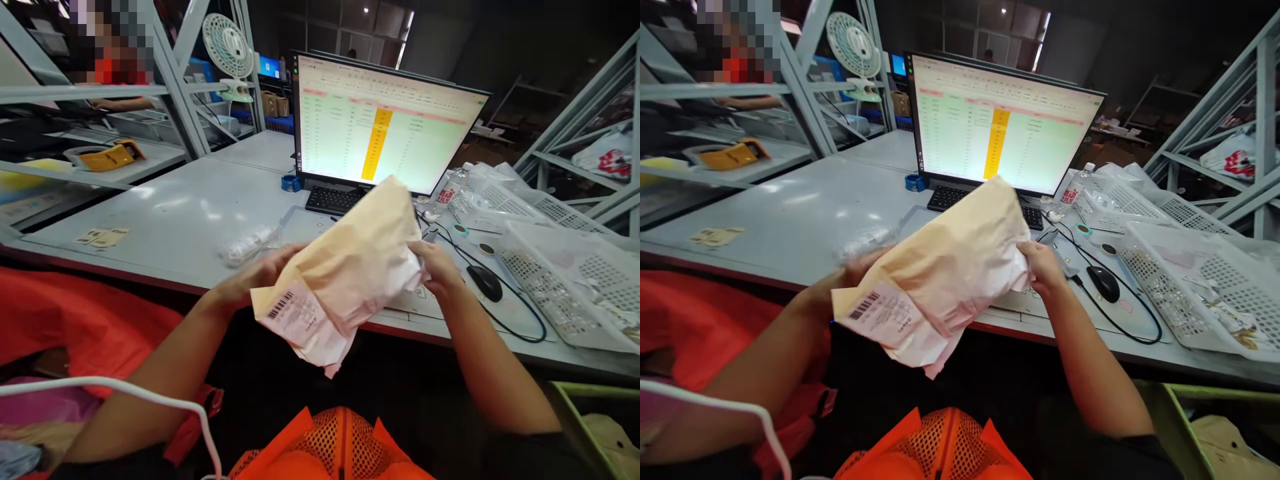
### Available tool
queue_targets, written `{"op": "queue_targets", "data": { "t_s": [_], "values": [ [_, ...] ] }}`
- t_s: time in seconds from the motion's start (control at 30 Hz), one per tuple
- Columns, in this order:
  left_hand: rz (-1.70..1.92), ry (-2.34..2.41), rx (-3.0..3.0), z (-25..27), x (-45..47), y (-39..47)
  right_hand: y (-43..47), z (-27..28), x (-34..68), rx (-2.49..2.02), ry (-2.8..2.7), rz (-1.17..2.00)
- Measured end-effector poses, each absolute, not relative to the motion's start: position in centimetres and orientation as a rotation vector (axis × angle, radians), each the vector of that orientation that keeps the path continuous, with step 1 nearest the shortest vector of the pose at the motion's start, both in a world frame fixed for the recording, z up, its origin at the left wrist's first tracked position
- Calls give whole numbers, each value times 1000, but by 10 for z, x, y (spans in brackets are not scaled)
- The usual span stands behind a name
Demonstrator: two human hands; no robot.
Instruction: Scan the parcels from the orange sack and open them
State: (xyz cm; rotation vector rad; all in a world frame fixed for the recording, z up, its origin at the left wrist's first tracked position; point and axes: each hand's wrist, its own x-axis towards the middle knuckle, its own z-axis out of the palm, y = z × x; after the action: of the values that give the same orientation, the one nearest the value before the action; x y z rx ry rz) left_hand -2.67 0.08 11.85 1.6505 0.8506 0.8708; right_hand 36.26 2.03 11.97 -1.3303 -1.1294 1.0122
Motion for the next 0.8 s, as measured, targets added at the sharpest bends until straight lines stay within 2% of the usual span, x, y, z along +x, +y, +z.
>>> {"op": "queue_targets", "data": {
  "t_s": [0.1,0.17,0.43,0.6,0.8],
  "values": [
    [594,691,1484,109,-16,-9,44,119,353,-1453,-1184,1062],
    [568,702,1391,93,-13,-13,59,124,355,-1494,-1204,1073],
    [913,1140,1124,26,1,-60,106,167,332,-1355,-1679,702],
    [1041,1196,1077,19,-8,-79,130,172,281,-1284,-1499,863],
    [1304,1562,807,30,-82,-83,103,162,279,-1339,-1520,1070]
  ]
}}
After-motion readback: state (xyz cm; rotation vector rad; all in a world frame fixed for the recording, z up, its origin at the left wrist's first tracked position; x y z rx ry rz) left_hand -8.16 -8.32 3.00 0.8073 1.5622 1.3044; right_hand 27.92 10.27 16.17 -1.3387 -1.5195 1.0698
